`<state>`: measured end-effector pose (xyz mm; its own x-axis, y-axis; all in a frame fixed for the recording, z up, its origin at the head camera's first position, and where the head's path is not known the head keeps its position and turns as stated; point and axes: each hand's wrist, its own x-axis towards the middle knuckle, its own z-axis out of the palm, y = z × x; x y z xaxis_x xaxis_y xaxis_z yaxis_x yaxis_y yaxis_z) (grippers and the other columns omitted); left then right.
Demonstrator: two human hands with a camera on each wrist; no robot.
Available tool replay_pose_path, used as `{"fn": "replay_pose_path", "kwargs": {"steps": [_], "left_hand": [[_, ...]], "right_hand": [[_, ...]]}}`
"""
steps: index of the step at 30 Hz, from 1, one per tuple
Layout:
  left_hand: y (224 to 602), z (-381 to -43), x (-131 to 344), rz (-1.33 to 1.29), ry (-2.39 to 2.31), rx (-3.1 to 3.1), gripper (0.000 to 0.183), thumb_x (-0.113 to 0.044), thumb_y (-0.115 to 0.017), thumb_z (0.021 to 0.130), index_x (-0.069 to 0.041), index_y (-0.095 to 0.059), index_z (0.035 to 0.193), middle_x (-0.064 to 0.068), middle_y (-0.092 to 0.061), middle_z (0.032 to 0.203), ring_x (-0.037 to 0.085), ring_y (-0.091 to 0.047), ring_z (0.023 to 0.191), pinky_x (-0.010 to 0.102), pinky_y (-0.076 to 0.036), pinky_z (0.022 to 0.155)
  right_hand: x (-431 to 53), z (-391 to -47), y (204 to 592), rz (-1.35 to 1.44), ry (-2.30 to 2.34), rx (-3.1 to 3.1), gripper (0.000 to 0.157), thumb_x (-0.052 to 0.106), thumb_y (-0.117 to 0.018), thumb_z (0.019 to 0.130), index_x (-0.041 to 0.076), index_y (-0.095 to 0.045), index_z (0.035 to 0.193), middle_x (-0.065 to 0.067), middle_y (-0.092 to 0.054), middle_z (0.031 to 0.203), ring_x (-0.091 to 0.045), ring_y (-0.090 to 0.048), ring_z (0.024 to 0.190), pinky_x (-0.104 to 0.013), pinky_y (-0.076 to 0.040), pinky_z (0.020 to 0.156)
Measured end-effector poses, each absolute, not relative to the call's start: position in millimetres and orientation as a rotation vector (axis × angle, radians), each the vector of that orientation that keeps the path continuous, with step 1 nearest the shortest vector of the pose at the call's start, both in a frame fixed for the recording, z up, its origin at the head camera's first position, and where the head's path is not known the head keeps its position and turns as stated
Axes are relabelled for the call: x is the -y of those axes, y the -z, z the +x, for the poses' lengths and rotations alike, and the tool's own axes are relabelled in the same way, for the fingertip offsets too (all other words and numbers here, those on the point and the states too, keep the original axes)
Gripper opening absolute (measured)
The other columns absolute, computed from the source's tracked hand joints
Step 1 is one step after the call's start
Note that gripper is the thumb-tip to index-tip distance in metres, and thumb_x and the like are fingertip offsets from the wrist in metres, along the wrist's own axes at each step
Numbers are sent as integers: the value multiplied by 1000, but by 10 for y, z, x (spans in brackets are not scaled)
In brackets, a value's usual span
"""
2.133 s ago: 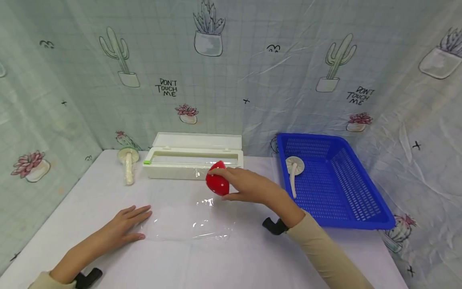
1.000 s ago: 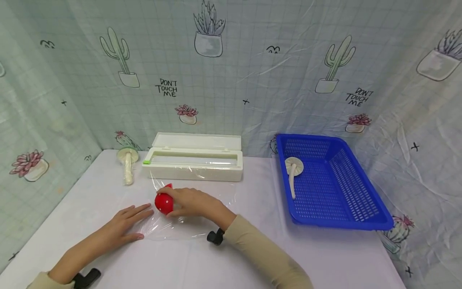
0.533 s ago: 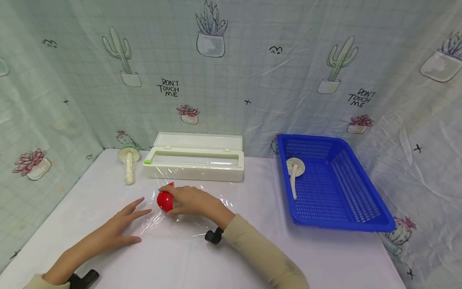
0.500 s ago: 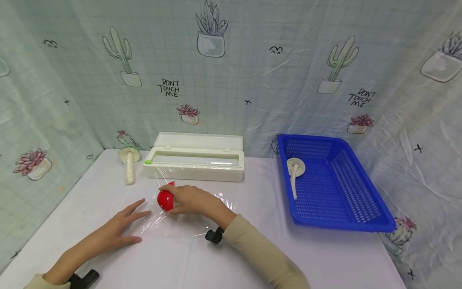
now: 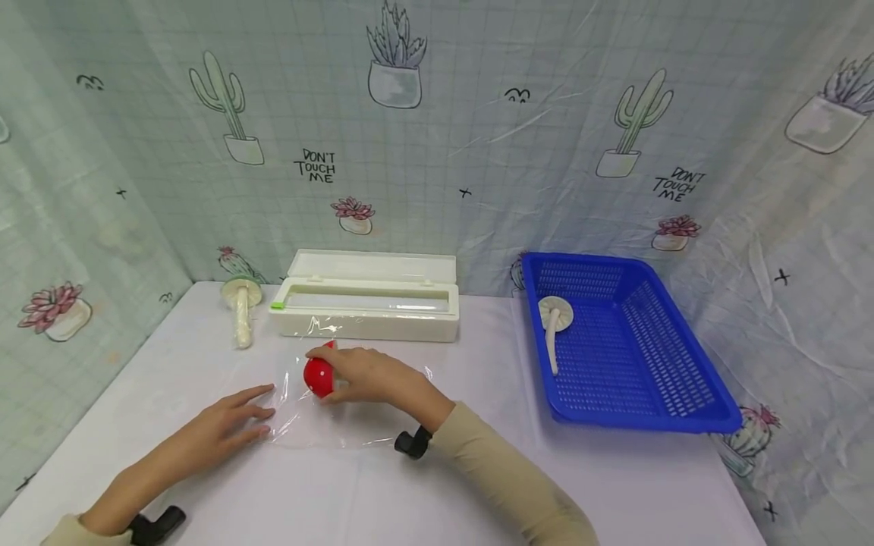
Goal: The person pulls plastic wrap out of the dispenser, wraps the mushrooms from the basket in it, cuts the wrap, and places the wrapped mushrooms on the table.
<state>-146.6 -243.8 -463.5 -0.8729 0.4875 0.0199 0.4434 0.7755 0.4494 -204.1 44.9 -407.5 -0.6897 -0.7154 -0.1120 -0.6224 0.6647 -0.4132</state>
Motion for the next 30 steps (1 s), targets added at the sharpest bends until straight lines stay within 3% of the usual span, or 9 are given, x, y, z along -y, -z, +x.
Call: {"fn": "replay_pose_path", "kwargs": {"steps": [3, 11, 16, 21, 26, 30], "left_hand": [[4658, -1475, 2395, 792, -663, -2918, 22, -20, -83, 85, -16, -73, 103, 20, -57, 141, 45, -56, 124, 61, -47, 102], [4646, -1461, 2302, 744, -610, -2958, 31, -13, -88, 77, -17, -66, 99, 24, -58, 132, 47, -58, 116, 62, -49, 98], [4636, -1447, 2254, 683, -654, -2974, 30, -5, -86, 78, -17, -66, 96, 4, -63, 101, 27, -59, 94, 47, -55, 85], [4609, -1436, 2223, 654, -907, -2839, 31, 1, -78, 85, -10, -63, 111, -8, -61, 82, 6, -57, 74, 27, -55, 68], [4554, -1409, 2218, 685, -1181, -2648, 30, -5, -75, 91, -8, -64, 119, -2, -68, 94, 3, -64, 81, 19, -58, 76], [4506, -1403, 2186, 667, -1374, -2446, 24, -12, -75, 93, -5, -70, 115, 7, -72, 108, 12, -70, 96, 20, -58, 85]], "right_hand": [[-455, -2063, 4197, -1028, 523, -2580, 76, 35, -79, 90, 29, -38, 154, 1, -65, 131, -14, -62, 115, -24, -55, 88], [-496, -2083, 4262, -978, 604, -2528, 78, 36, -81, 88, 34, -37, 153, 4, -67, 115, -9, -60, 99, -23, -55, 81], [-487, -2082, 4300, -971, 619, -2513, 81, 35, -81, 88, 36, -35, 154, 5, -66, 112, -8, -59, 95, -22, -54, 79], [-480, -2096, 4320, -992, 629, -2506, 80, 35, -80, 89, 36, -35, 155, 5, -66, 108, -7, -59, 92, -21, -53, 79], [-469, -2113, 4328, -999, 619, -2494, 80, 36, -80, 90, 34, -34, 155, 7, -66, 104, -6, -60, 92, -22, -52, 80], [-459, -2120, 4334, -1005, 611, -2499, 83, 37, -79, 90, 32, -32, 158, 8, -65, 99, -5, -59, 88, -22, -52, 80]]}}
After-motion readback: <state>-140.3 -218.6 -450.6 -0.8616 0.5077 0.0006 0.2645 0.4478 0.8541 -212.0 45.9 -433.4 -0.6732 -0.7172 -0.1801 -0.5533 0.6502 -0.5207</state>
